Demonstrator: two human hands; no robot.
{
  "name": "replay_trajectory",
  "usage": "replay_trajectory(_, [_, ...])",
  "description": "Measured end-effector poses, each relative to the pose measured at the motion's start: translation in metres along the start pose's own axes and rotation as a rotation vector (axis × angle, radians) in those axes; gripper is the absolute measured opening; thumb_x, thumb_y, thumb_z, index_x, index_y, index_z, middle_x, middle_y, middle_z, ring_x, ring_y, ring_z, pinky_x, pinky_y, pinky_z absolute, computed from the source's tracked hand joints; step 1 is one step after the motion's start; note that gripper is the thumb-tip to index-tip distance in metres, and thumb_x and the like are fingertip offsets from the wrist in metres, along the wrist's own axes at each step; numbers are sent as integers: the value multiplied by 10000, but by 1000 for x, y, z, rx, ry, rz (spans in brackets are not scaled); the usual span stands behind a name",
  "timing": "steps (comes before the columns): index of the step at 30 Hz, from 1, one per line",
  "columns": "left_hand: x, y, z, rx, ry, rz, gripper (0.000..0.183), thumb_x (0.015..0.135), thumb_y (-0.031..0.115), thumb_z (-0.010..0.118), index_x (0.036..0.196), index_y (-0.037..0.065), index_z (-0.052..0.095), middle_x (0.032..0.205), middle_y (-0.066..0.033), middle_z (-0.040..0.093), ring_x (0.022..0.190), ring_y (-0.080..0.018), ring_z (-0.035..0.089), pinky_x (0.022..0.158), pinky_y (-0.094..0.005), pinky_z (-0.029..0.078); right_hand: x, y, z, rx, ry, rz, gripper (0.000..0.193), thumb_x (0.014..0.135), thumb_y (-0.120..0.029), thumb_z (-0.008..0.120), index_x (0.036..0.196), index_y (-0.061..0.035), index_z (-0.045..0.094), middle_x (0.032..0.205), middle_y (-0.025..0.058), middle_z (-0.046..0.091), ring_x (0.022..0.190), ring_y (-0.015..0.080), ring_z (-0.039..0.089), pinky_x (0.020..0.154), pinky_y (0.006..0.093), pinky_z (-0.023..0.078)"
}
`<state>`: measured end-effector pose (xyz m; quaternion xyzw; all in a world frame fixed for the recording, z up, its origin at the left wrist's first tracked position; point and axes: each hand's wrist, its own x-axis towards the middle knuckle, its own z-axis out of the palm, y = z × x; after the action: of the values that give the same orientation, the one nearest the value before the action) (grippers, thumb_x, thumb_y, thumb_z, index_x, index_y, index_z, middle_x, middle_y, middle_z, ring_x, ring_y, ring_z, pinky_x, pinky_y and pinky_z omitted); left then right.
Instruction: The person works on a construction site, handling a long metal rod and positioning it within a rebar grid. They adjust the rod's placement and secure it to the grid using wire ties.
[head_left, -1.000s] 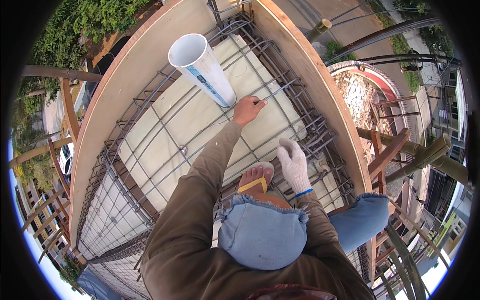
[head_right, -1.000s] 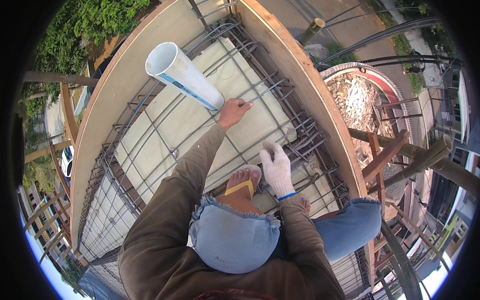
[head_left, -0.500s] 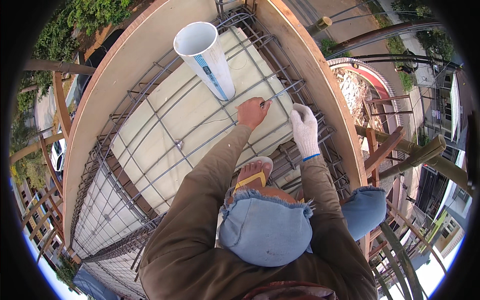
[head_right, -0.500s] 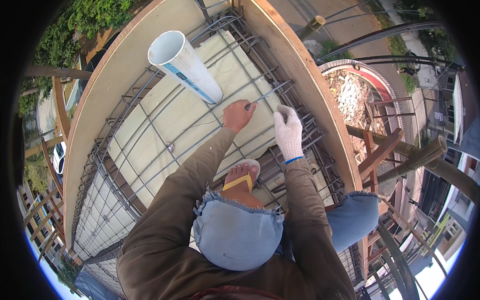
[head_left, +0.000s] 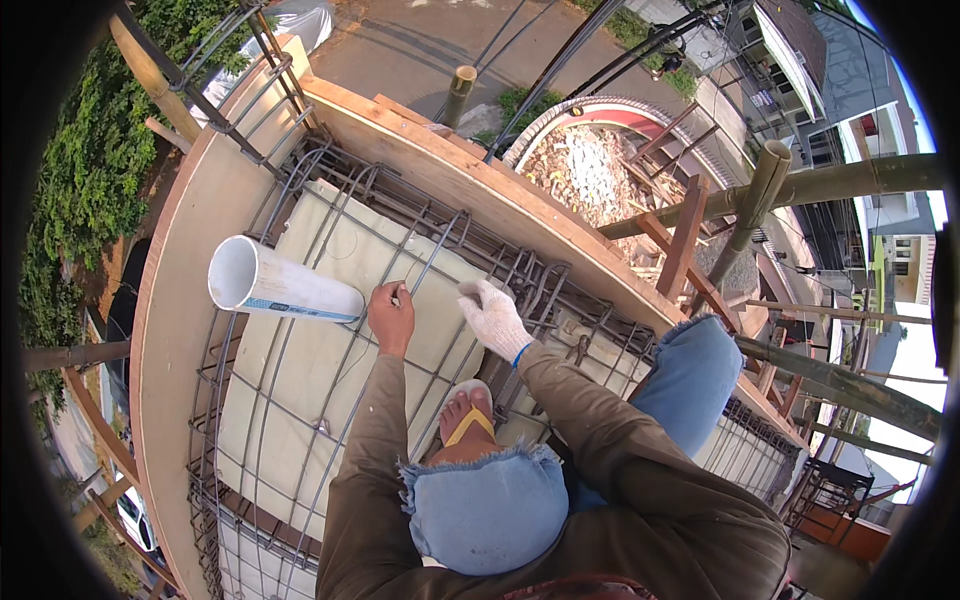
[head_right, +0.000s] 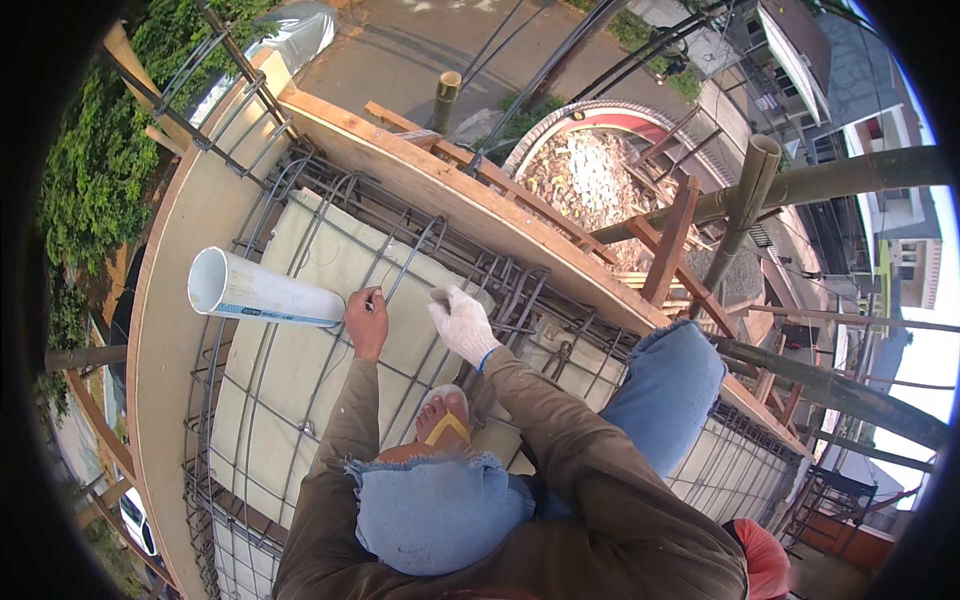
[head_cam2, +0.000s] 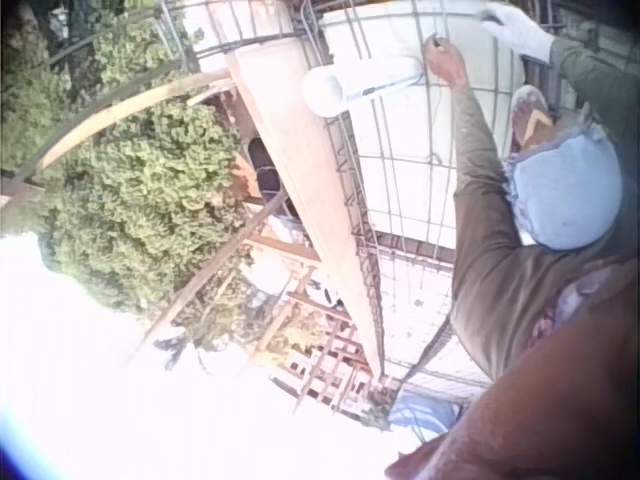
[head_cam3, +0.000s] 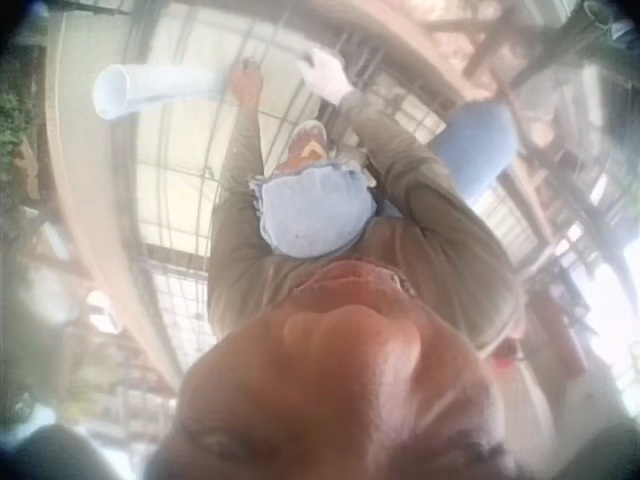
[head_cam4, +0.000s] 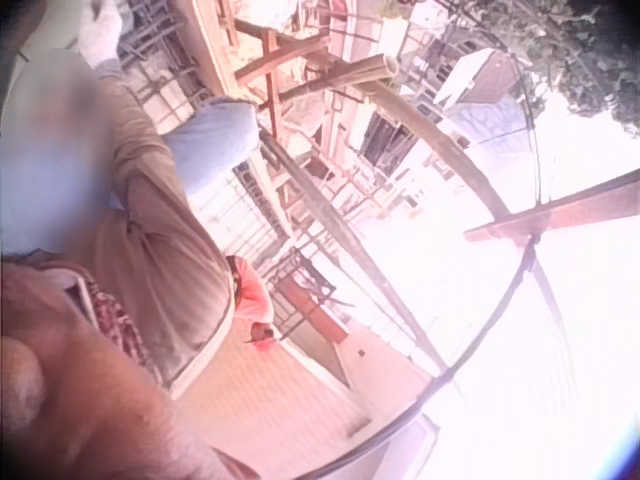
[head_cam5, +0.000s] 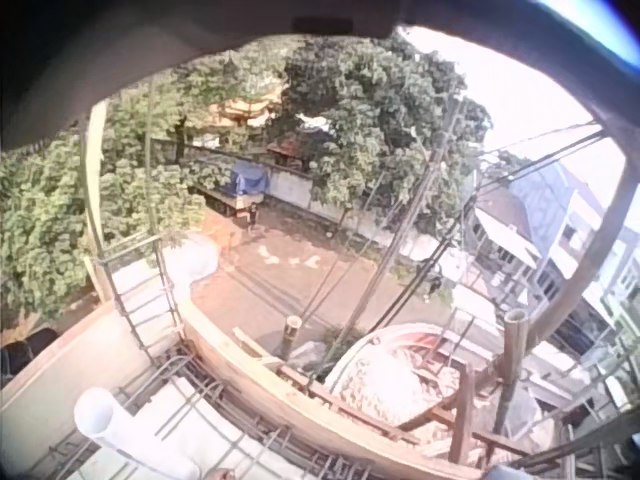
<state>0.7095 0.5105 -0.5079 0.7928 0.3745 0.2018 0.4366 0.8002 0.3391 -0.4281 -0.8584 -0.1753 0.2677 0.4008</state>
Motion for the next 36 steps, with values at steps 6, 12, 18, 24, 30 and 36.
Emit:
replay_trajectory(6, [-4,68,-28,113,-28,183,196,927,84,613,1071,56,743,907,-113,605,831,-271,607,727,-390,496,-32,-7,1,61,-72,27,332,954,-199,609,1212,7,642,1100,219,705,1057,332,695,921,397,534])
replay_trajectory(12, [-19,101,-35,-161,-257,72,203,923,37,641,1103,24,732,905,-105,632,739,-184,617,658,-322,498,-22,-35,-8,609,-56,173,387,1001,-221,585,1284,39,623,982,99,691,871,151,635,791,306,531])
replay_trajectory(18, [-38,94,-27,-492,-447,-241,188,950,73,667,1101,-29,714,901,-55,692,665,-80,596,580,-238,484,-15,-36,-21,659,-57,169,337,991,-179,607,1253,34,623,998,55,663,837,110,594,749,280,512])
replay_trajectory(24, [-50,96,-36,-540,-556,-360,208,969,118,664,1114,-24,712,853,-37,692,658,-71,612,552,-211,472,-22,-22,-11,783,-21,159,310,976,-154,626,1226,28,629,958,43,664,807,103,584,735,268,501])
replay_trajectory(30, [-55,88,-33,-533,-561,-293,203,996,126,626,1113,-17,712,843,-59,686,624,-60,598,529,-212,469,-13,-17,-24,893,74,249,244,983,-159,649,1183,-19,637,942,25,666,826,111,643,744,274,542])
replay_trajectory(36, [-60,87,-29,-409,-537,-248,194,996,122,623,1093,-21,710,800,-44,675,578,-39,522,512,-206,427,-7,-19,-38,884,138,206,209,973,-156,646,1136,-26,647,940,12,666,823,100,626,719,271,522])
